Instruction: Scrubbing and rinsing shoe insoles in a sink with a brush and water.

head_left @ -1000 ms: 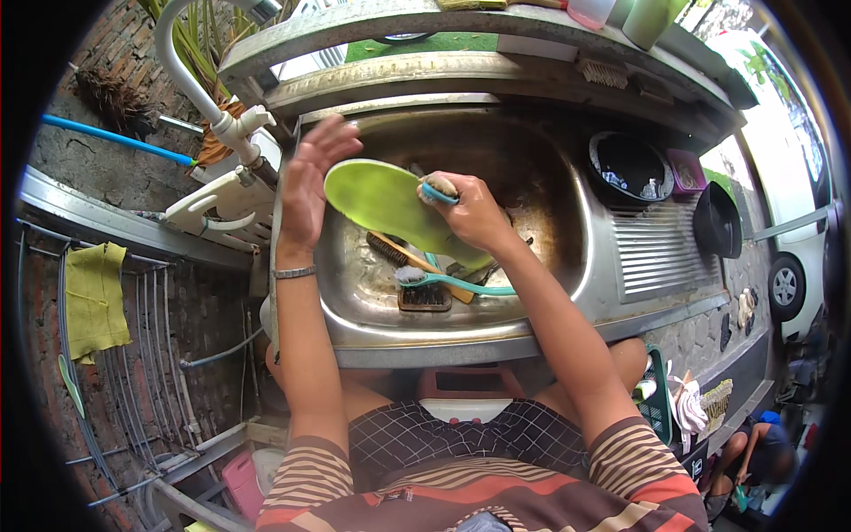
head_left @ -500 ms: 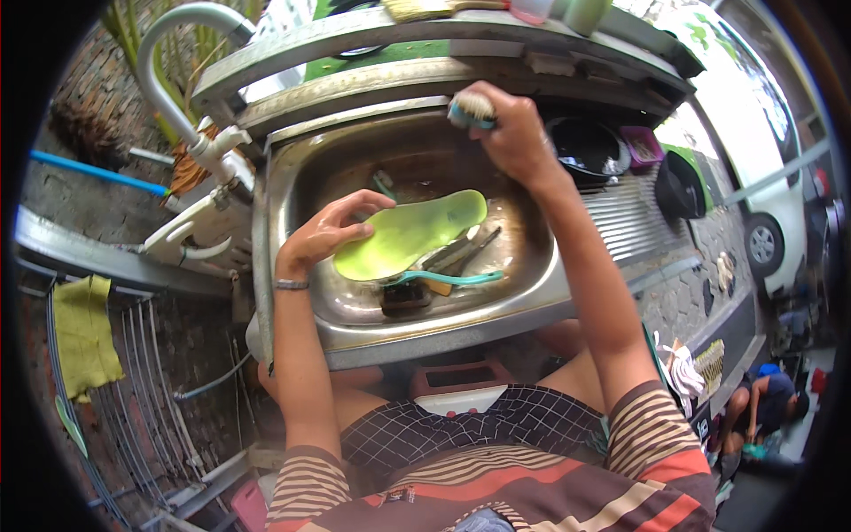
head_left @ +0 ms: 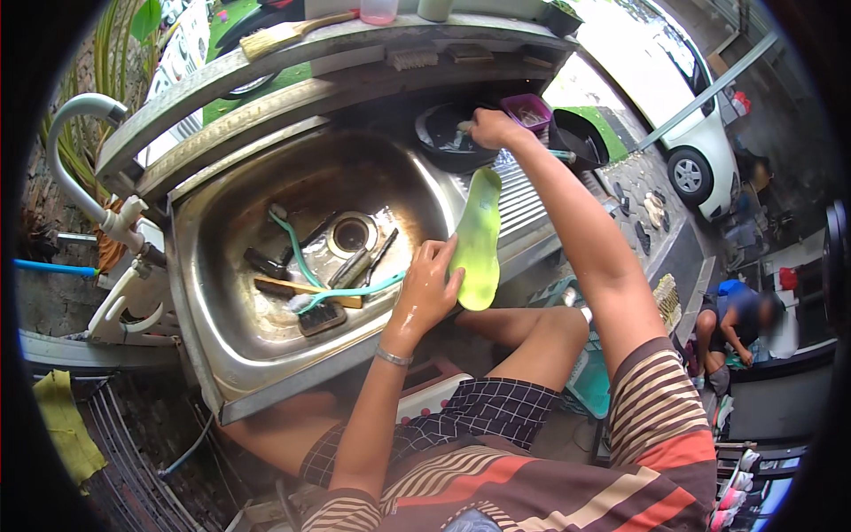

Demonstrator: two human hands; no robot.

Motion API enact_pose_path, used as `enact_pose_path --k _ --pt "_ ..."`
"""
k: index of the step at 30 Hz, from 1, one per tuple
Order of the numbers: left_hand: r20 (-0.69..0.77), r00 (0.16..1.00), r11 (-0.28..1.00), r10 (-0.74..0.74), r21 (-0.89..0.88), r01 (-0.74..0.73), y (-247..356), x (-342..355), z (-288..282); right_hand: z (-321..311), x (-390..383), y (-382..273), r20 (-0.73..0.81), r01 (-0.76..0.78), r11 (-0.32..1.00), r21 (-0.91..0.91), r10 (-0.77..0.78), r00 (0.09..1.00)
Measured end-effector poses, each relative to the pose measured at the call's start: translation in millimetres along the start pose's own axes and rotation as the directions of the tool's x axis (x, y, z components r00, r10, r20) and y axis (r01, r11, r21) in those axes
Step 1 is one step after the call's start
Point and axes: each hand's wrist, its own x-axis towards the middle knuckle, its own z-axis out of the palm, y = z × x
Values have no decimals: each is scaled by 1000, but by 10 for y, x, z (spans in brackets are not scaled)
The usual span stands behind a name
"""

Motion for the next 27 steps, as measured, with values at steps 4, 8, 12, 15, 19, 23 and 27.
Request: enact_pose_path --k 4,8,12,15,19,23,27 --pt "-126 969 922 213 355 -156 136 -14 16 121 -208 -67 -217 124 986 113 -97 971" --pt "22 951 929 310 206 -308 163 -103 -17 181 -650 -272 -399 285 930 233 -176 900" --pt "91 960 924 265 261 -280 319 11 37 170 -388 -103 -355 141 979 148 -80 931" --pt "227 969 931 95 325 -167 579 185 100 161 -156 127 -254 80 993 88 -55 966" --pt "6 960 903 281 336 -266 349 455 452 177 -279 -39 -324 169 979 112 -125 938" --pt "18 991 913 129 388 -126 58 405 599 334 -934 -138 -428 175 978 115 -110 897" --pt "-1 995 915 103 392 -94 69 334 580 651 -1683 -119 -120 113 976 186 -92 989"
